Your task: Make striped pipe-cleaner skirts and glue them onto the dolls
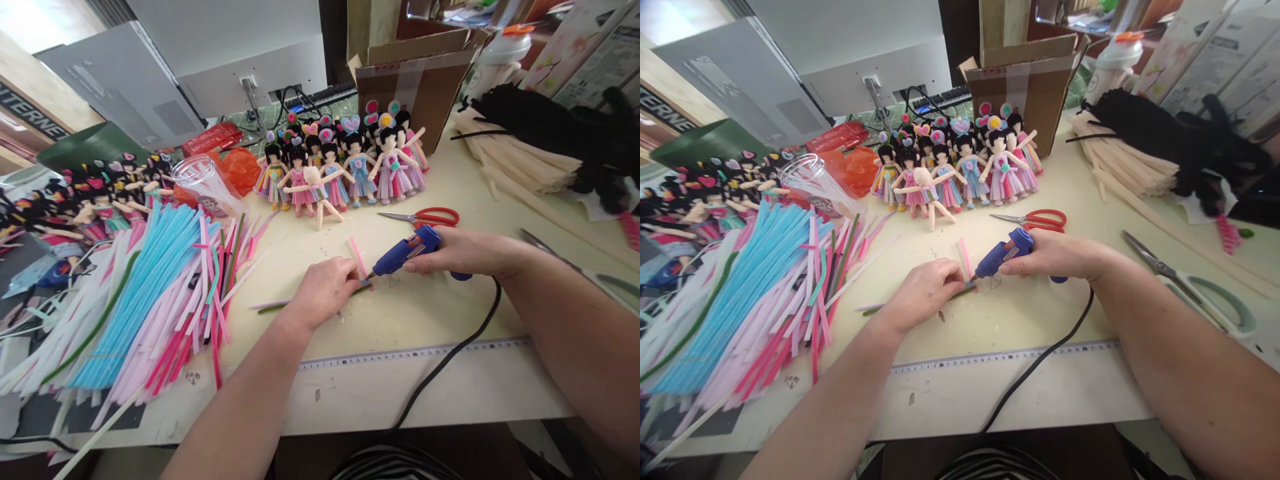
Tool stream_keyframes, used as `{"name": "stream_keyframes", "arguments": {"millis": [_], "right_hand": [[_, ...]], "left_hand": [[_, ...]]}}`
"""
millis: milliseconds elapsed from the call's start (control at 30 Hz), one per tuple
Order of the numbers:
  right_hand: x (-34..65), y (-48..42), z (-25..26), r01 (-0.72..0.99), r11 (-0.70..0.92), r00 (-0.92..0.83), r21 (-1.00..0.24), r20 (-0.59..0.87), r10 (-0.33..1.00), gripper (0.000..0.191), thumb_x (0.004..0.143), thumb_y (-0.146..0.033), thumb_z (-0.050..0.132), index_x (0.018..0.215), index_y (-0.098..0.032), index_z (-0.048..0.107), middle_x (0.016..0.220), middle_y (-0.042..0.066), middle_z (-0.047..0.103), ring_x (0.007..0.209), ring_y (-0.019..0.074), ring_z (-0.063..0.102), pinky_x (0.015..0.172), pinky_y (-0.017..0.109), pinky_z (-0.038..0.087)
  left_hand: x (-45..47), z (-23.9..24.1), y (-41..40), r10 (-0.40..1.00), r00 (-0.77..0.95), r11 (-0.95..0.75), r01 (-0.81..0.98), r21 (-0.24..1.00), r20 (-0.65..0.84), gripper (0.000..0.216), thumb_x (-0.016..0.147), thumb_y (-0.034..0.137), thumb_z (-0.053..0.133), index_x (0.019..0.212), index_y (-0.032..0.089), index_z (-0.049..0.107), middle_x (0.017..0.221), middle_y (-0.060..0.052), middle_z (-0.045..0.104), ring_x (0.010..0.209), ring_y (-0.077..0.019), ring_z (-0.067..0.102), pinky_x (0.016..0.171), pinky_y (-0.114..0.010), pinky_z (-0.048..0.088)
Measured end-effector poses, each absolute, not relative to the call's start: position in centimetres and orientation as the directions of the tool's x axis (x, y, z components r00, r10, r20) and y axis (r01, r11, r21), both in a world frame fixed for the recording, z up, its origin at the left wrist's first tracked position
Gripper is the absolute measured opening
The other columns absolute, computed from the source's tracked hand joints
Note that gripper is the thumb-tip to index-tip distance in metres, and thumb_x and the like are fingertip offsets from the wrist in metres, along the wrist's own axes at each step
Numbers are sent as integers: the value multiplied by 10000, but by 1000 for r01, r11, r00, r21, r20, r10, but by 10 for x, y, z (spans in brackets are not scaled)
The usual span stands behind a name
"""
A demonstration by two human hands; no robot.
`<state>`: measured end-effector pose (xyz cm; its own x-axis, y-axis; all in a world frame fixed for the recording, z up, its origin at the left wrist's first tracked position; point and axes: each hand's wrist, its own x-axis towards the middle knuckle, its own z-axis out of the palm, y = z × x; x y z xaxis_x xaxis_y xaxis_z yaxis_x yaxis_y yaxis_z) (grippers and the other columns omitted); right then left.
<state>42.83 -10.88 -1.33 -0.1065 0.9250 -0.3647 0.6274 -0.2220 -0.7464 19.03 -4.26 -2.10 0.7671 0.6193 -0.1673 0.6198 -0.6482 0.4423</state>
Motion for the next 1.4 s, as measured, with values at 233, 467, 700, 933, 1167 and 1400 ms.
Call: {"name": "stream_keyframes", "arguments": {"millis": [233, 467, 700, 933, 1167, 1400], "right_hand": [[427, -109, -12, 639, -247, -89, -729, -388, 917, 427, 643, -633, 704, 785, -231, 694, 682, -9, 656, 685, 191, 585, 609, 300, 442], [427, -110, -10, 652, -250, -76, -715, -390, 918, 410, 648, -616, 710, 796, -234, 701, 674, -8, 652, 672, 186, 583, 580, 289, 432], [426, -111, -9, 665, -202, -101, -719, -355, 929, 438, 648, -629, 725, 847, -239, 724, 715, 4, 673, 650, 191, 565, 543, 292, 422], [428, -108, -14, 631, -51, -229, -774, -249, 941, 389, 708, -597, 697, 897, -260, 744, 882, -15, 746, 847, 237, 633, 754, 342, 490], [426, -111, -14, 598, -38, -259, -801, -237, 936, 408, 735, -585, 688, 954, -248, 758, 915, 4, 762, 868, 240, 644, 771, 353, 486], [424, -112, -8, 635, -80, -228, -768, -285, 931, 437, 712, -624, 692, 934, -252, 750, 884, -5, 758, 836, 231, 639, 768, 351, 492]], "left_hand": [[191, -22, -43, 620, 767, -646, 619, 447, -166, 169, 897, 217, 594, 729, 193, 595, 823, -8, 666, 789, -166, 595, 690, -287, 402], [192, -21, -44, 631, 757, -638, 632, 440, -173, 187, 894, 229, 587, 710, 192, 582, 796, -11, 655, 770, -164, 586, 697, -287, 412], [189, -20, -42, 633, 756, -602, 617, 506, -167, 143, 870, 281, 630, 764, 197, 584, 845, -8, 667, 795, -171, 598, 705, -289, 434], [190, -20, -44, 606, 779, -658, 603, 450, -158, 120, 874, 220, 621, 758, 190, 623, 870, -17, 654, 827, -172, 603, 739, -288, 443], [192, -23, -45, 610, 777, -669, 611, 423, -159, 122, 879, 175, 581, 786, 190, 658, 889, -26, 667, 845, -179, 615, 761, -297, 454], [192, -21, -46, 602, 780, -673, 611, 417, -170, 137, 886, 161, 556, 814, 191, 668, 912, -33, 674, 868, -184, 621, 777, -304, 458]]}}
